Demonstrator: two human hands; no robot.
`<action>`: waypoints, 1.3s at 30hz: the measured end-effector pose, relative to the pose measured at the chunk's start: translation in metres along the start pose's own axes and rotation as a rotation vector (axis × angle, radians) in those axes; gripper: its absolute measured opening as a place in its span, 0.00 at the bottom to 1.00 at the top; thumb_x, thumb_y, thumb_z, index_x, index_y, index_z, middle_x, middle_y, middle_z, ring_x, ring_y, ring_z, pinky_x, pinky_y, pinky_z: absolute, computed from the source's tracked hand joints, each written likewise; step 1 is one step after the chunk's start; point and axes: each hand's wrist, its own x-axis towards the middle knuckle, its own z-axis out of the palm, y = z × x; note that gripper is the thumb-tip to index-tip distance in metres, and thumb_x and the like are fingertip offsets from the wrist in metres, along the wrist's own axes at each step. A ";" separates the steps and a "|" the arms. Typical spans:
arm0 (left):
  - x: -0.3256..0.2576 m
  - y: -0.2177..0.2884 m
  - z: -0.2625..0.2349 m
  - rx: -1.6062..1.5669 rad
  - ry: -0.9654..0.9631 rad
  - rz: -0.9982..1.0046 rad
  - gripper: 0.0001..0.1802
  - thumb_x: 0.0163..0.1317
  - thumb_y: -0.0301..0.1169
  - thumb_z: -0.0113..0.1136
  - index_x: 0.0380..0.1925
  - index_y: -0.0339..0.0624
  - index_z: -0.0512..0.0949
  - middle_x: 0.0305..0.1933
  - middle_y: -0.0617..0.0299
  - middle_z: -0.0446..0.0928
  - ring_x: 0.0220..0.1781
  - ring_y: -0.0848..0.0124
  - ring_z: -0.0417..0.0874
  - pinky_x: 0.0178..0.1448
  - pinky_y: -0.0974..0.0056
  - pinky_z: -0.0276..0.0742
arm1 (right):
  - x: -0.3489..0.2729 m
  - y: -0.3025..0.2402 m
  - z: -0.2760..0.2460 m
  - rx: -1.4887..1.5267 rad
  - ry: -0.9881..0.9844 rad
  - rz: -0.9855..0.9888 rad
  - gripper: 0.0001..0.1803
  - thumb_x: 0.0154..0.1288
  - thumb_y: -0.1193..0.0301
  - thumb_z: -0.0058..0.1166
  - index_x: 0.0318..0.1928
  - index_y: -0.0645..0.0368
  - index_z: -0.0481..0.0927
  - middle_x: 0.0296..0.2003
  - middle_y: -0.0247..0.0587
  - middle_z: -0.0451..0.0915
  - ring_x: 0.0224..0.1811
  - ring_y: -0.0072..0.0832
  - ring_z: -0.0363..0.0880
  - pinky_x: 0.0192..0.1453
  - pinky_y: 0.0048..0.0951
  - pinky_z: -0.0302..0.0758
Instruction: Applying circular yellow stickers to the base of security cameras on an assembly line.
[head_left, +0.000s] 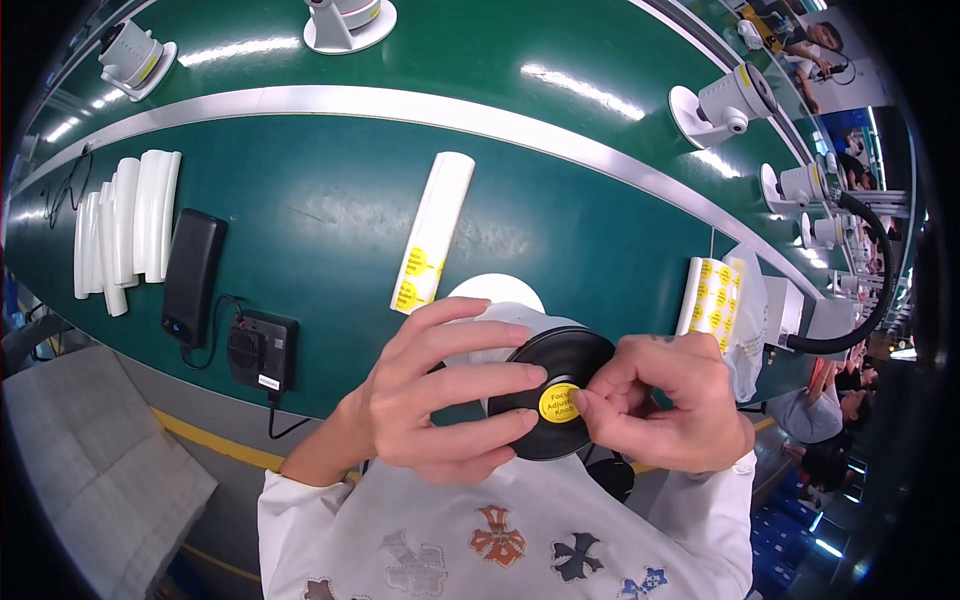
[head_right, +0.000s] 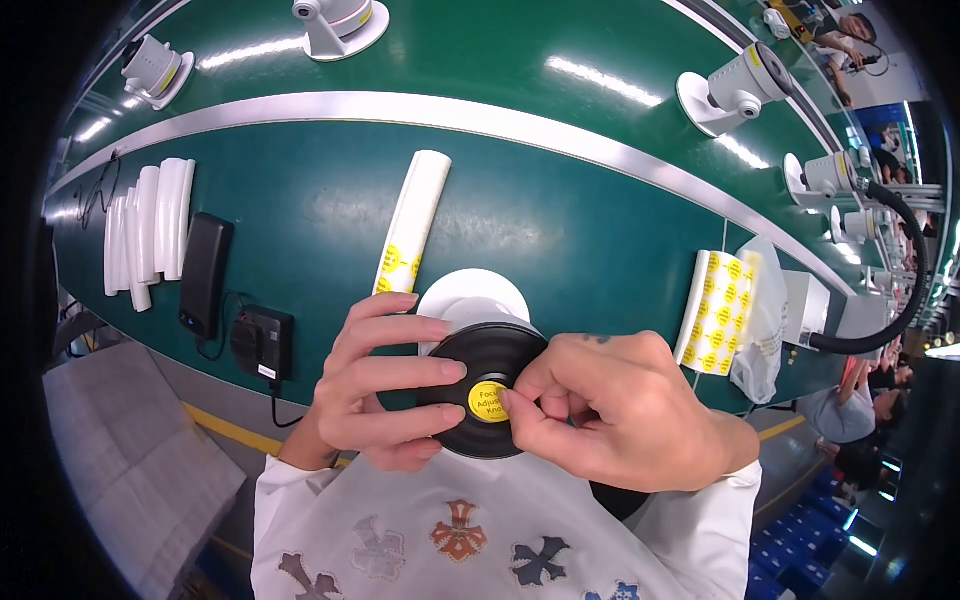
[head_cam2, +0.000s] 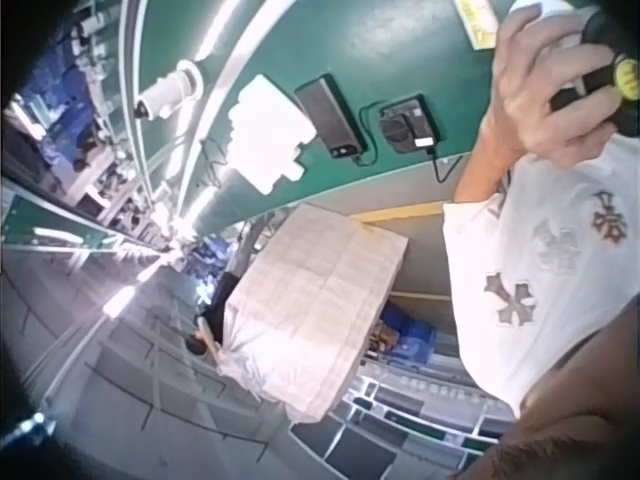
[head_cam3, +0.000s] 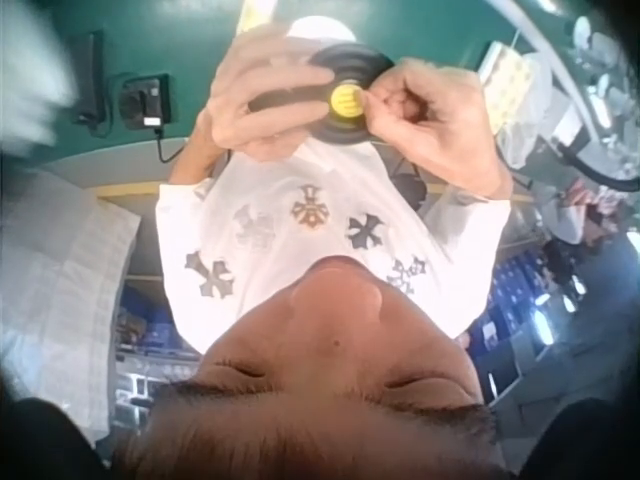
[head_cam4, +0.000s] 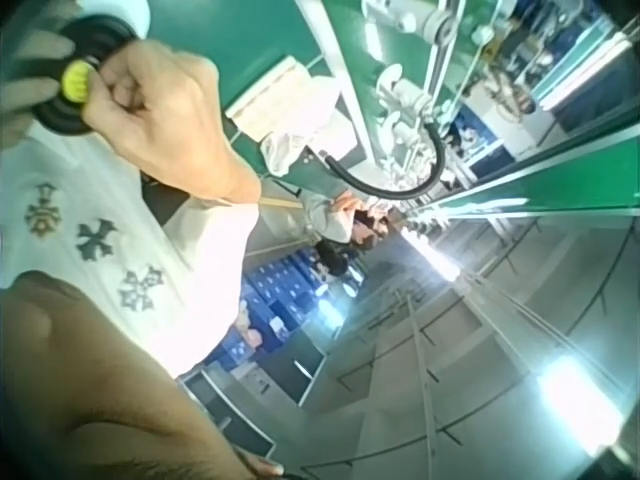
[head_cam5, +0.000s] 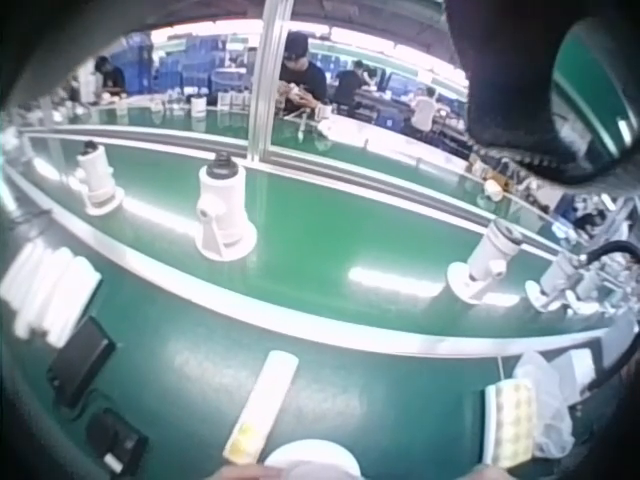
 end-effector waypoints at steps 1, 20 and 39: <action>0.000 0.001 0.000 0.000 0.000 0.002 0.10 0.49 0.38 0.60 0.30 0.51 0.83 0.45 0.59 0.79 0.47 0.52 0.80 0.53 0.43 0.71 | -0.001 0.000 0.000 -0.002 0.004 -0.012 0.10 0.51 0.80 0.63 0.21 0.62 0.72 0.14 0.32 0.71 0.11 0.19 0.66 0.15 0.22 0.61; 0.003 0.016 0.012 0.205 -0.058 0.065 0.17 0.42 0.43 0.66 0.36 0.57 0.83 0.47 0.66 0.76 0.46 0.58 0.79 0.54 0.46 0.71 | -0.020 0.004 -0.002 -0.126 0.042 -0.084 0.09 0.51 0.79 0.64 0.25 0.61 0.74 0.11 0.30 0.68 0.11 0.22 0.67 0.15 0.23 0.63; 0.029 0.028 0.028 0.386 -0.220 0.139 0.24 0.46 0.62 0.61 0.37 0.63 0.83 0.44 0.72 0.77 0.51 0.62 0.76 0.60 0.41 0.63 | -0.042 0.058 0.006 0.358 0.171 -0.101 0.14 0.64 0.79 0.54 0.50 0.66 0.72 0.15 0.23 0.60 0.18 0.11 0.56 0.25 0.18 0.54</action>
